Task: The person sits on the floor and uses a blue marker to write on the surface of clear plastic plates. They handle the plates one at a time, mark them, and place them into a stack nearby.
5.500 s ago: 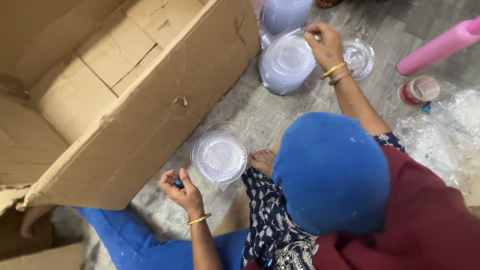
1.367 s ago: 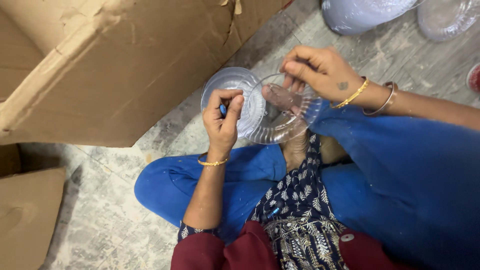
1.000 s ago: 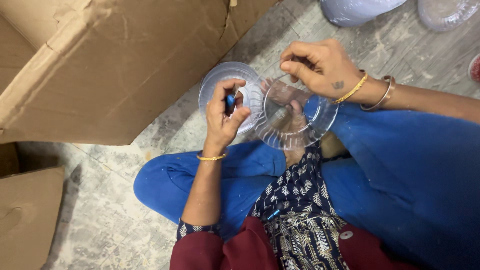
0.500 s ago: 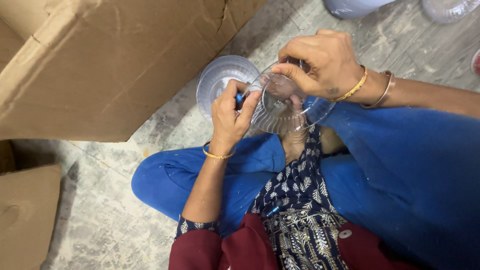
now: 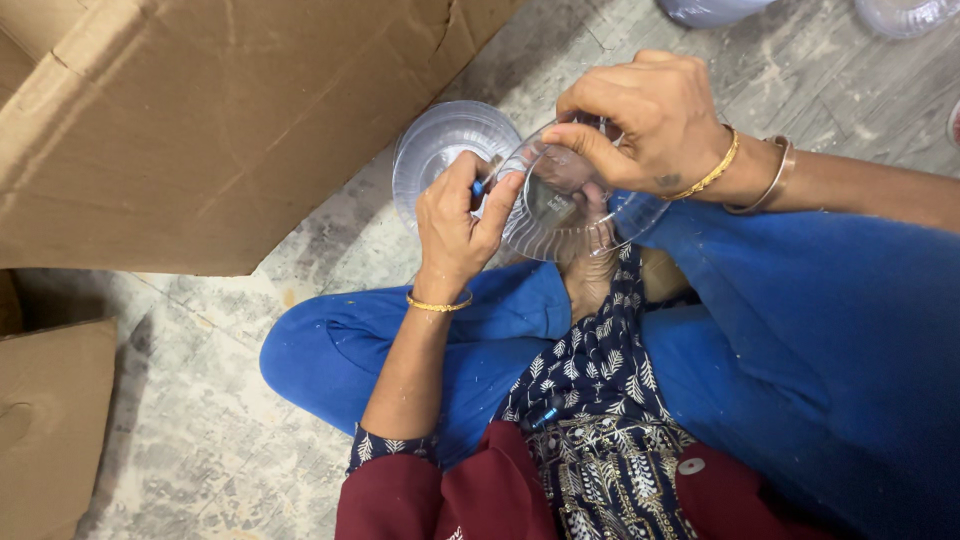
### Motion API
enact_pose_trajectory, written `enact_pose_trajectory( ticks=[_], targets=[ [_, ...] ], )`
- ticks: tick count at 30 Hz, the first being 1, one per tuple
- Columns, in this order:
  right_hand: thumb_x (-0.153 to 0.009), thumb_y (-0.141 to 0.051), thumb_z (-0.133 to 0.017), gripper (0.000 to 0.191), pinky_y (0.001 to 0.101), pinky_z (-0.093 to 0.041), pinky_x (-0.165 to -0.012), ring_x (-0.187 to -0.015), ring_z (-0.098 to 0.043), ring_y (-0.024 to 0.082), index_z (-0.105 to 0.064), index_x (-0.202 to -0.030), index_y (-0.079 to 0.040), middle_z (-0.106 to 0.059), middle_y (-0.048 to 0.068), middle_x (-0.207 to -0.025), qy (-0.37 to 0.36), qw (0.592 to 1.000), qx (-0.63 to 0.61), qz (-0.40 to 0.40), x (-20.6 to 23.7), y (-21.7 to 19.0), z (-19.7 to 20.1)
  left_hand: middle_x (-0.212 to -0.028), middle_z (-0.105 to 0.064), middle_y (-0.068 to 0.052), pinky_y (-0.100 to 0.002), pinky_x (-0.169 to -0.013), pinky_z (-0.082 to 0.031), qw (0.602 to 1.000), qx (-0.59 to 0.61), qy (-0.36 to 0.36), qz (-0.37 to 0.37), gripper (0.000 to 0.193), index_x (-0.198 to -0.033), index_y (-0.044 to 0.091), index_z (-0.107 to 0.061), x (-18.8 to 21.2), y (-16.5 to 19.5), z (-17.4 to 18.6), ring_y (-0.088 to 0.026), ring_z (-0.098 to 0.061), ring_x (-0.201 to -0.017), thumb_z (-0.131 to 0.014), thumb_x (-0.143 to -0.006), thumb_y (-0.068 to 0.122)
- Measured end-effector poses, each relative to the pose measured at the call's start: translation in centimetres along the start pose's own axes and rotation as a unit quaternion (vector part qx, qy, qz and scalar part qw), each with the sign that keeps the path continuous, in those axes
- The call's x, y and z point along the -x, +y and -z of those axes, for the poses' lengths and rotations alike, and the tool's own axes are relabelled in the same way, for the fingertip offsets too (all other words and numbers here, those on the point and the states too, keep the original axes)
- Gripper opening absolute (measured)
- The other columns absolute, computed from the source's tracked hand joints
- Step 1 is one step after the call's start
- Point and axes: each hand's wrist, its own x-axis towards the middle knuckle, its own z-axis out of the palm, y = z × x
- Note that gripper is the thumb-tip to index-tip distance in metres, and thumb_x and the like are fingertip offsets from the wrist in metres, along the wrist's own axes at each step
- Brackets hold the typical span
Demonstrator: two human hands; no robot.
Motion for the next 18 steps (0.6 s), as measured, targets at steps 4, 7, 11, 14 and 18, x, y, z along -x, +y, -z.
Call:
enact_pose_trajectory(
  ticks=[4,7,11,14,18],
  targets=[
    [-0.105,-0.034,-0.08,0.025,0.0334,-0.045,-0.069,-0.069,-0.064,0.021,-0.071,-0.099,-0.011,-0.069,0.002,-0.084,-0.009,1.0,-0.002,-0.007,0.0,0.06,-0.08,-0.067,-0.054,-0.012,-0.038,-0.056,-0.039,1.0,0.009,0.001,-0.02,0.031,-0.083,0.003,-0.056,0.26,-0.18,-0.16,-0.026,-0.052,-0.058,-0.069,-0.101,0.026],
    [-0.106,-0.033,-0.079,0.027,0.0336,-0.045,-0.07,-0.065,-0.063,0.02,-0.071,-0.095,-0.01,-0.069,0.002,-0.08,-0.012,1.0,-0.005,-0.009,0.11,0.2,-0.19,-0.068,-0.052,-0.012,-0.039,-0.057,-0.039,0.999,-0.003,-0.001,-0.034,0.033,-0.082,0.004,-0.054,0.36,-0.56,-0.23,-0.029,-0.051,-0.06,-0.07,-0.101,0.025],
    [-0.105,-0.033,-0.079,0.027,0.0348,-0.047,-0.066,-0.067,-0.065,0.023,-0.071,-0.094,-0.01,-0.069,0.004,-0.08,-0.016,0.999,-0.017,-0.023,0.3,0.52,-0.43,-0.073,-0.051,-0.013,-0.041,-0.062,-0.04,0.994,-0.027,0.002,-0.105,0.034,-0.082,0.004,-0.051,0.43,-0.71,-0.21,-0.032,-0.052,-0.067,-0.069,-0.101,0.026],
    [-0.106,-0.033,-0.079,0.027,0.0334,-0.047,-0.061,-0.068,-0.066,0.023,-0.071,-0.095,-0.01,-0.07,0.005,-0.082,-0.013,0.998,-0.041,-0.04,0.39,0.68,-0.68,-0.073,-0.051,-0.013,-0.041,-0.062,-0.041,0.991,-0.05,0.002,-0.124,0.037,-0.082,0.005,-0.051,0.39,-0.4,0.01,-0.032,-0.053,-0.067,-0.073,-0.098,0.03],
    [-0.106,-0.033,-0.079,0.029,0.0327,-0.047,-0.059,-0.068,-0.067,0.022,-0.07,-0.092,-0.009,-0.071,0.004,-0.082,-0.014,0.998,-0.042,-0.042,0.47,0.69,-0.72,-0.068,-0.053,-0.011,-0.039,-0.053,-0.04,0.997,-0.027,0.01,-0.078,0.046,-0.079,0.003,-0.052,-0.12,0.01,0.46,-0.027,-0.052,-0.057,-0.082,-0.084,0.038]
  ],
)
